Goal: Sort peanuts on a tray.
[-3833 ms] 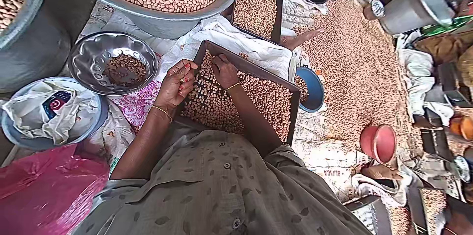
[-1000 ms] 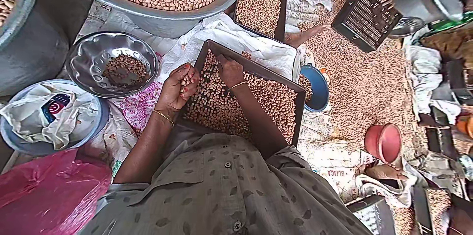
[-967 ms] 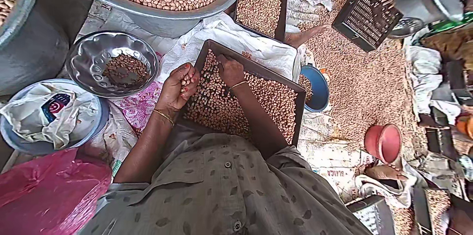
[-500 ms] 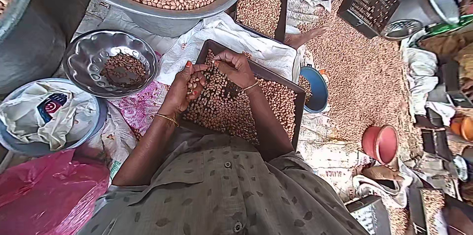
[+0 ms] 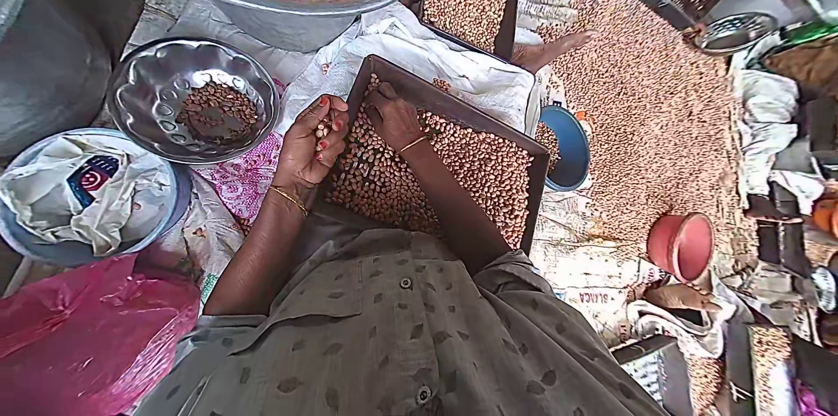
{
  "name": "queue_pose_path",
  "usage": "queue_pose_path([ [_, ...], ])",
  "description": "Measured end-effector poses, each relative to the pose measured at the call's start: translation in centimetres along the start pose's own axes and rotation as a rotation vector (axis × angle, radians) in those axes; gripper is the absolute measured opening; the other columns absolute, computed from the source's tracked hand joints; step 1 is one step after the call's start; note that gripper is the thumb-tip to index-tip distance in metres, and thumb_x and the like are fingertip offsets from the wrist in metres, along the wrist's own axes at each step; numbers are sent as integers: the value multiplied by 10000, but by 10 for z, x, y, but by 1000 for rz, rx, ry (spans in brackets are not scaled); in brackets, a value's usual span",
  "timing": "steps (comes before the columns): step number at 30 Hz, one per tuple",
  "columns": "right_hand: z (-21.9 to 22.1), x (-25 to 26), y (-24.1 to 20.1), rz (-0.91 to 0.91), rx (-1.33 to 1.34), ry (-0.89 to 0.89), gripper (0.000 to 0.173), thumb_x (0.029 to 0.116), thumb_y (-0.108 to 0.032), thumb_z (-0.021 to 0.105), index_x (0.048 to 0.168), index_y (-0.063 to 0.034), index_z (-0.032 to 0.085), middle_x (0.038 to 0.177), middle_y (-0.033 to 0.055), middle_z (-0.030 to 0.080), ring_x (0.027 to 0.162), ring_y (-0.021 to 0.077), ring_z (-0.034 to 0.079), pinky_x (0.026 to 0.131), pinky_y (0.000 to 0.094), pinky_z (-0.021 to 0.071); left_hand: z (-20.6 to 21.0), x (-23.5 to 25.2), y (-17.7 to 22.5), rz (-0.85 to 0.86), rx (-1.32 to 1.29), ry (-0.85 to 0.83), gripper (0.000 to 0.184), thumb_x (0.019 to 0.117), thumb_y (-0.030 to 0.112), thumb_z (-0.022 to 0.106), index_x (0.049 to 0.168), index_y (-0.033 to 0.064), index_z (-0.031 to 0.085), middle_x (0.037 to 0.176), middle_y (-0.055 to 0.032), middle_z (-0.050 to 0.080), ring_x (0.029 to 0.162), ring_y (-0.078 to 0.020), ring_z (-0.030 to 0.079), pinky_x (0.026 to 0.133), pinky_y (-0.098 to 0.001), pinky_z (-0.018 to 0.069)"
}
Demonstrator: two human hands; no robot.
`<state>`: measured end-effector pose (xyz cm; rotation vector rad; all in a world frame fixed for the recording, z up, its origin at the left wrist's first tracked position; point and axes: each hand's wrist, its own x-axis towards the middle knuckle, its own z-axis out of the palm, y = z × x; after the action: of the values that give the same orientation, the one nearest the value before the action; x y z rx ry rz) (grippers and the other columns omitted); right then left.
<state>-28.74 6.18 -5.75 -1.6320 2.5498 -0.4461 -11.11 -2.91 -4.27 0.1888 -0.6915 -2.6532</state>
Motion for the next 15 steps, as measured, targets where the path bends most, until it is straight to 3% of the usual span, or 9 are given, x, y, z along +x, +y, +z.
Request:
queue_pose_path([
  [4,13,-5,0,-41,-66,140,241,1018,-140,575,1137,-2,733,1237,205,689,939,375,730,734,504,594,-1,-1,1,-1,-3,-9,402,1120,221,242,1006,119,613,738,65,555,456,27,430,395,-90,357],
  [7,14,-4,15,-43,94,219,221,1027,-126,571,1075,33,717,1145,209,709,931,355,732,768,494,595,-2,-1,1,-7,-5,-9,422,1121,228,227,1031,112,622,736,65,557,454,28,432,395,-88,359],
  [8,13,-3,23,-29,219,271,216,1025,-100,565,1057,54,713,1069,208,713,893,319,725,790,460,596,-2,0,1,-10,-6,0,435,1122,235,215,1053,104,624,735,63,556,454,26,428,394,-92,356],
  [10,3,-5,31,35,468,337,212,1027,-58,526,1055,81,684,912,180,700,700,215,684,689,368,597,1,0,1,-25,5,29,491,1124,267,177,1134,68,627,723,57,550,446,16,415,387,-103,347],
  [12,-22,-10,18,39,704,327,194,1039,-52,517,1053,81,658,850,120,684,610,122,651,605,284,595,5,0,0,-60,95,54,597,1127,347,107,1240,53,614,735,50,550,441,9,395,379,-109,327],
  [15,-60,-13,-15,-122,851,229,224,1041,-57,540,1136,102,666,951,129,723,740,117,702,708,279,621,9,1,-4,-90,237,69,666,1115,432,60,1281,87,605,799,42,592,453,8,405,377,-111,324],
])
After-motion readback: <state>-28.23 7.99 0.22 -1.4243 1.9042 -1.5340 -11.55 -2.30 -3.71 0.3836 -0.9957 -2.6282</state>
